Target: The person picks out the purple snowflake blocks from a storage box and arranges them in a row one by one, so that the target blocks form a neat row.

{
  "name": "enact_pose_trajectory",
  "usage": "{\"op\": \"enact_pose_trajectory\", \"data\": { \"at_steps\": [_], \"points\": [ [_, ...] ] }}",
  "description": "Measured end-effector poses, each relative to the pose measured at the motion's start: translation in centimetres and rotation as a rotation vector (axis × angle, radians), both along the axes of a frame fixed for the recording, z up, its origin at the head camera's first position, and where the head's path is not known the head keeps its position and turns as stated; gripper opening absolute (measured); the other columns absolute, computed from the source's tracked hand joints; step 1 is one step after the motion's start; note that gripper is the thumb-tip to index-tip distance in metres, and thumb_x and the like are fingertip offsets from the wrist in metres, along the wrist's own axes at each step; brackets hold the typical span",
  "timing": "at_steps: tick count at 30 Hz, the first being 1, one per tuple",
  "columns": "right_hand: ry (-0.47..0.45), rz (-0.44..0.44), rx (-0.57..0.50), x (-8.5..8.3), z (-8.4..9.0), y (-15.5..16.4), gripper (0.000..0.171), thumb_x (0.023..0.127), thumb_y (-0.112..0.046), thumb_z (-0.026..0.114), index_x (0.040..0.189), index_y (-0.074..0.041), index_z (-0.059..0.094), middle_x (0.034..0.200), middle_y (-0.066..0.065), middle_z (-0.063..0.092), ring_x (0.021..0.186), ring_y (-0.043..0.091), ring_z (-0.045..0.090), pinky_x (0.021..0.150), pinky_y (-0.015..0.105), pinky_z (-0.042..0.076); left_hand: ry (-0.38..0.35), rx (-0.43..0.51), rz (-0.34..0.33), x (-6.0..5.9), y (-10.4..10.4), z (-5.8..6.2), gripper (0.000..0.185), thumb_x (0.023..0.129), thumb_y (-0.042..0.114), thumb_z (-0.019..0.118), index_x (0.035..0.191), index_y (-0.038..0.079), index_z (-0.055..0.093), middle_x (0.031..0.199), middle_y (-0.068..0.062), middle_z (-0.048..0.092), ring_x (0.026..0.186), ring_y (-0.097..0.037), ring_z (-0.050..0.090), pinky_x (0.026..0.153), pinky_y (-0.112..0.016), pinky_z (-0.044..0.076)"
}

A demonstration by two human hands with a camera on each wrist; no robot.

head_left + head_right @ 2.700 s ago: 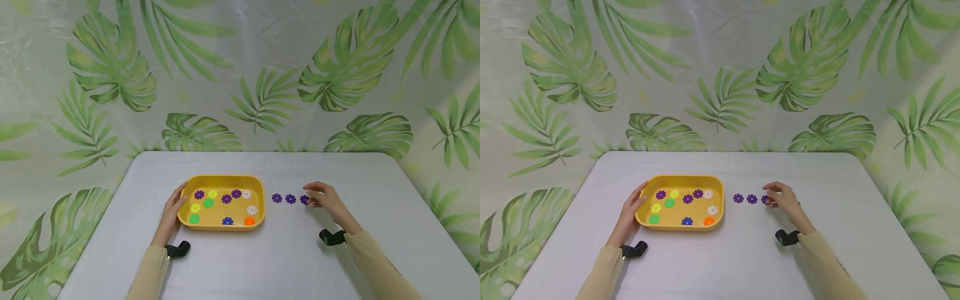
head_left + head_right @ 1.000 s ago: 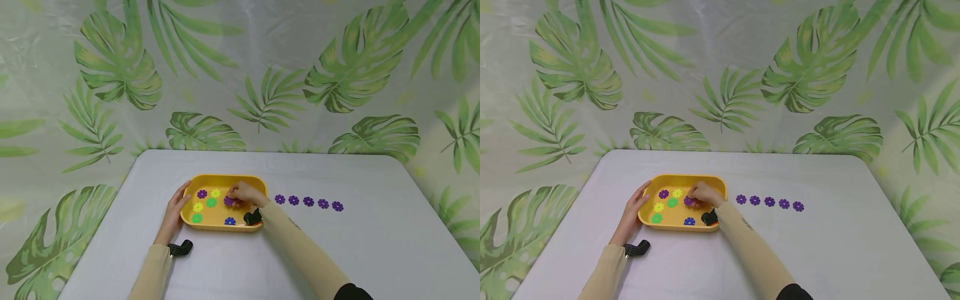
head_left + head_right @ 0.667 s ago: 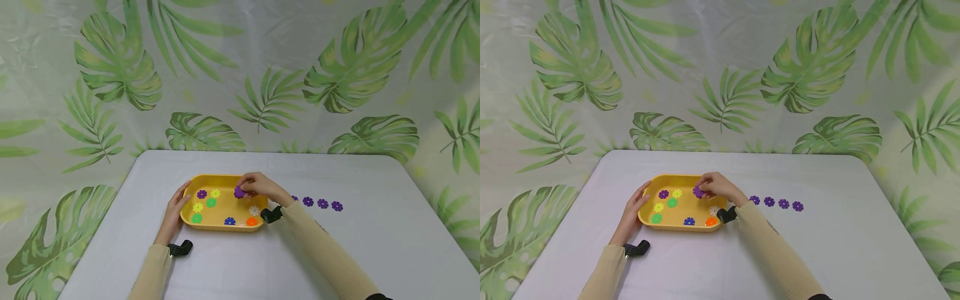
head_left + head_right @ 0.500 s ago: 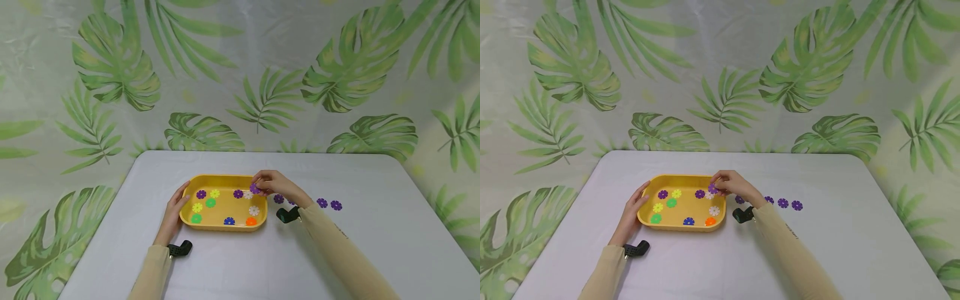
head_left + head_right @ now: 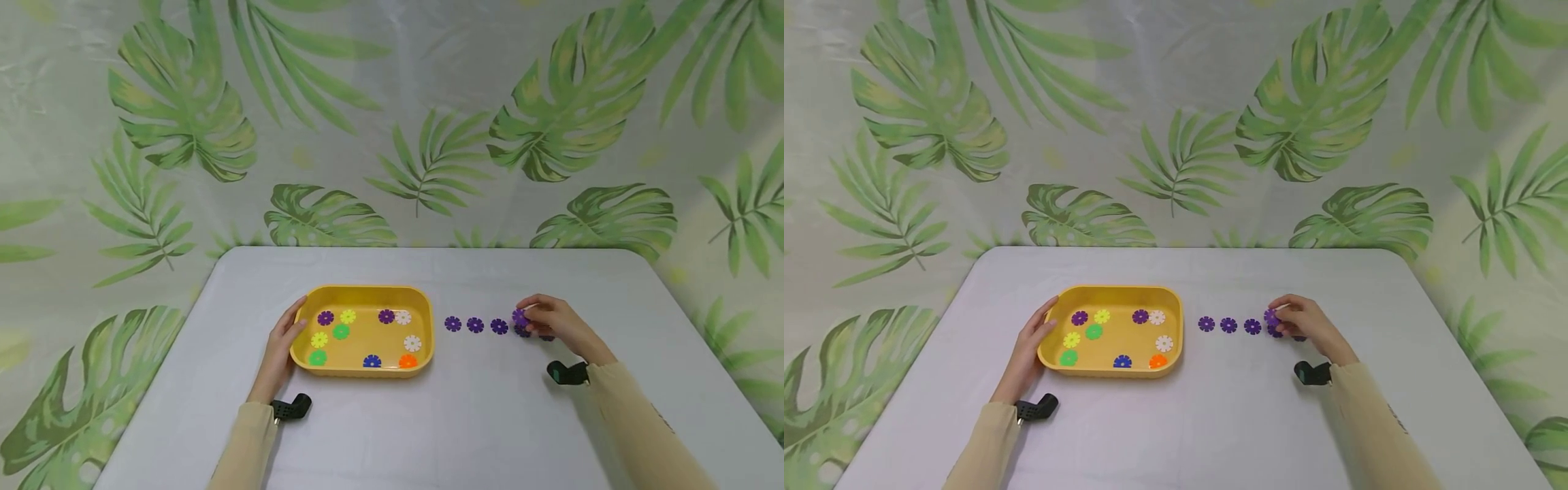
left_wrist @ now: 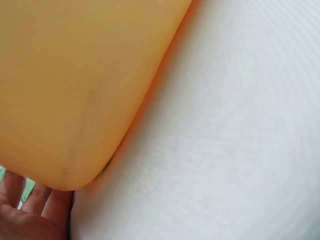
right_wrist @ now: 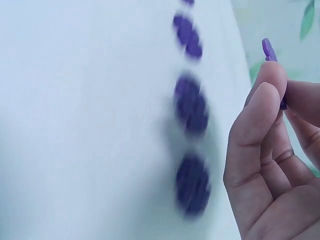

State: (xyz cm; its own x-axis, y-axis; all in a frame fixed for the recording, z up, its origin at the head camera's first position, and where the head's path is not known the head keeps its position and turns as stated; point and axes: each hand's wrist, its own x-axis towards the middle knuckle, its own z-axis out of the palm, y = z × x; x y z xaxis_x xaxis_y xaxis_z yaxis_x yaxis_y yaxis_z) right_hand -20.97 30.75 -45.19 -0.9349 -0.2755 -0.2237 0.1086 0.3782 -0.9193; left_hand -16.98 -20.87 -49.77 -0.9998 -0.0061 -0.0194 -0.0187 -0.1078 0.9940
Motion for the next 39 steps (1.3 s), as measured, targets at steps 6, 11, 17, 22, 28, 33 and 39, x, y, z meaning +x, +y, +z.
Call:
{"op": "enact_pose_trajectory", "data": {
  "at_steps": [6,11,17,22,28,33,39],
  "points": [
    [-0.002,-0.091,0.054,1.3,-1.4,4.9,0.036,0.100,-0.012,0.047,0.124,0.015,0.045,0.091,0.010,0.058,0.072,0.014,0.059,0.068,0.028,0.056,0.003,0.002,0.002,0.1,-0.1,0.2,0.047,0.102,0.019,0.048,0.147,0.018,0.039,0.155,0.004,0.025,0.142,-0.011,0.017,0.114,-0.030,0.021],
    [0.005,-0.143,0.109,1.9,-1.7,6.3,0.034,0.099,-0.008,0.046,0.121,0.018,0.046,0.088,0.010,0.060,0.068,0.012,0.059,0.064,0.026,0.056,0.017,0.010,-0.003,0.2,-0.3,0.1,0.046,0.102,0.017,0.047,0.147,0.017,0.039,0.155,0.004,0.026,0.142,-0.010,0.015,0.114,-0.029,0.020],
    [0.041,-0.182,0.209,2.1,-1.7,6.4,0.032,0.097,-0.005,0.045,0.118,0.020,0.048,0.087,0.011,0.062,0.066,0.011,0.060,0.061,0.026,0.056,0.007,0.011,-0.003,0.2,-0.3,0.1,0.047,0.102,0.018,0.047,0.148,0.017,0.038,0.156,0.003,0.024,0.143,-0.012,0.014,0.114,-0.031,0.020],
    [0.067,-0.215,0.291,2.1,-1.3,5.6,0.033,0.098,-0.008,0.045,0.119,0.016,0.051,0.097,0.017,0.062,0.068,0.013,0.060,0.062,0.024,0.055,0.008,0.014,-0.002,0.2,-0.3,0.0,0.046,0.102,0.018,0.047,0.147,0.018,0.039,0.155,0.003,0.024,0.142,-0.012,0.016,0.113,-0.031,0.022],
    [0.092,-0.161,0.155,1.4,0.9,1.8,0.038,0.102,-0.014,0.044,0.124,0.015,0.048,0.106,0.025,0.056,0.074,0.015,0.061,0.069,0.026,0.056,0.016,0.004,0.000,0.3,-0.3,0.0,0.046,0.102,0.017,0.046,0.147,0.018,0.038,0.155,0.003,0.025,0.142,-0.012,0.016,0.114,-0.031,0.022],
    [0.102,-0.052,-0.009,0.7,3.0,-3.5,0.037,0.102,-0.015,0.046,0.125,0.014,0.048,0.107,0.019,0.057,0.082,0.020,0.062,0.075,0.031,0.056,0.009,0.011,0.000,0.1,-0.1,0.0,0.047,0.102,0.018,0.047,0.148,0.017,0.038,0.155,0.002,0.025,0.142,-0.014,0.018,0.113,-0.031,0.023],
    [0.062,0.053,-0.084,-0.3,4.8,-11.0,0.031,0.101,-0.016,0.047,0.122,0.007,0.054,0.109,0.017,0.056,0.088,0.032,0.061,0.080,0.034,0.055,-0.002,0.013,0.005,0.0,0.0,-0.1,0.047,0.101,0.020,0.049,0.147,0.017,0.039,0.155,0.003,0.026,0.142,-0.013,0.018,0.113,-0.031,0.023]
  ]
}}
